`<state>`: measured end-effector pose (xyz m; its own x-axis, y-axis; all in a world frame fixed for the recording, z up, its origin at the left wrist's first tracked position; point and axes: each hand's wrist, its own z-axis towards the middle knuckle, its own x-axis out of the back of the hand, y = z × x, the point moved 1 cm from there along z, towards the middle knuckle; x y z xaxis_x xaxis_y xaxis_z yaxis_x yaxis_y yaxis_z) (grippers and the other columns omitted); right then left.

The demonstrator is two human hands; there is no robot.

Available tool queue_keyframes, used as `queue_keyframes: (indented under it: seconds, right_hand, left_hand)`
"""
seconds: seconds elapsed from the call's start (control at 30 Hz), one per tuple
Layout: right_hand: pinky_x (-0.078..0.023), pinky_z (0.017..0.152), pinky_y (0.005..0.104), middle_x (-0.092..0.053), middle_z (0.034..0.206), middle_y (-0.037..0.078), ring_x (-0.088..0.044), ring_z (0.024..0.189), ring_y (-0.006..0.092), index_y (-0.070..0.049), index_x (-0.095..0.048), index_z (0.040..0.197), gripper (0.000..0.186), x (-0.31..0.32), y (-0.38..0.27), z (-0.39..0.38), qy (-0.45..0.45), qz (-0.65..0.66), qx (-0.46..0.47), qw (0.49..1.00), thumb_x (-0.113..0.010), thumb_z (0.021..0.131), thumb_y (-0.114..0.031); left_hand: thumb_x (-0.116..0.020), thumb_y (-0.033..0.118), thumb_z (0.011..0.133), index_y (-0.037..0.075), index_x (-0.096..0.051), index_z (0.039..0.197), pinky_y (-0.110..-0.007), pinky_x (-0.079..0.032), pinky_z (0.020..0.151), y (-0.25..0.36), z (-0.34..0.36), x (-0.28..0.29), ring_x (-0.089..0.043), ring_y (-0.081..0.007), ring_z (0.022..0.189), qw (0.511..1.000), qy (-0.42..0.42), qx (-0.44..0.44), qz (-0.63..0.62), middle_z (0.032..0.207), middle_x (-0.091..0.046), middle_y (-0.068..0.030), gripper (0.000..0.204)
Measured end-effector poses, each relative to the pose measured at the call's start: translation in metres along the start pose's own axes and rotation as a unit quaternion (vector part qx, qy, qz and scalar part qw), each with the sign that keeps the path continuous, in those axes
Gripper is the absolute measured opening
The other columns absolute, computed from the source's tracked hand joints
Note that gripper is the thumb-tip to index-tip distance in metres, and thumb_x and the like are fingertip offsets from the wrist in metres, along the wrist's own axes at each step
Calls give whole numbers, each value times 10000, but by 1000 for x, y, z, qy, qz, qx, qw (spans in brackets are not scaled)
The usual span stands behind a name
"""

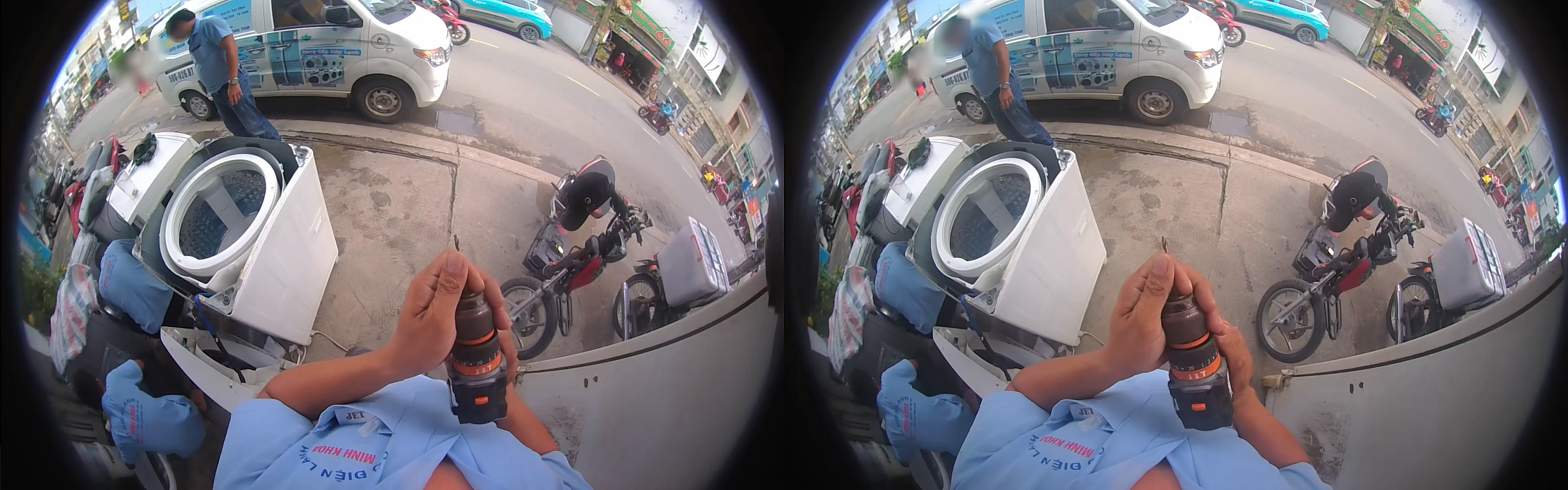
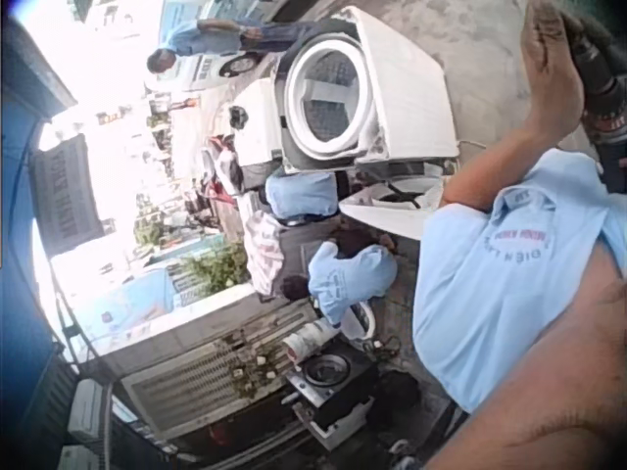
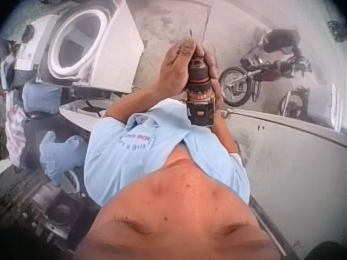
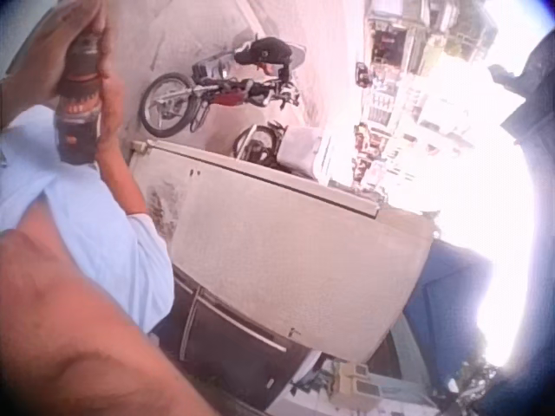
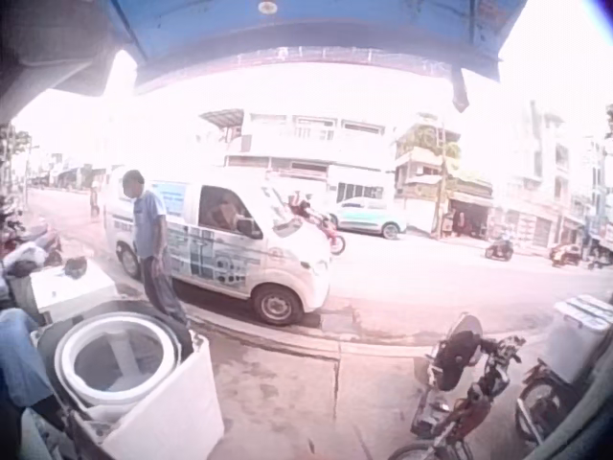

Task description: The person wipes the rim of a top-loading washing machine with a cloth, then retrieves a drill and drill bit from a toolbox. They attach the bit and use the drill to fasten screws into the washing machine's tub rim while coworkers assist.

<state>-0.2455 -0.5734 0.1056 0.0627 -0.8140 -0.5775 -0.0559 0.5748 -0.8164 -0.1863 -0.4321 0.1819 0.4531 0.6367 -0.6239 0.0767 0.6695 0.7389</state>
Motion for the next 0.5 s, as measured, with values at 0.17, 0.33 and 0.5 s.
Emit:
queue_keyframes:
  seconds: [0.17, 0.33, 0.5]
  right_hand:
    - [-630, 795, 397, -652, 1067, 234, -719, 894, 343, 118, -592, 1140, 390, 51, 0, 90, -71, 3, 3, 997, -534, 897, -181]
    - [-623, 775, 468, -573, 1134, 250, -699, 909, 421, 45, -576, 1223, 388, 57, -10, 190, -178, -12, 82, 981, -517, 926, -198]
    - [-592, 736, 315, -679, 1049, 151, -698, 879, 229, 6, -658, 1068, 447, 59, -15, 300, -52, -312, 340, 886, -846, 666, -43]
  left_hand:
    - [-280, 361, 1104, 62, -427, 942, -366, -588, 741, 0, 72, 17, -677, -214, 736, 998, 36, -39, 38, 865, -610, -149, 370]
    - [-296, 345, 1106, 61, -433, 973, -303, -566, 690, -13, 160, 72, -665, -173, 725, 990, 24, -124, 55, 820, -632, -142, 343]
    - [-286, 349, 1105, 63, -428, 958, -371, -589, 740, -1, 270, 135, -665, -208, 740, 995, 30, -97, -5, 874, -601, -149, 351]
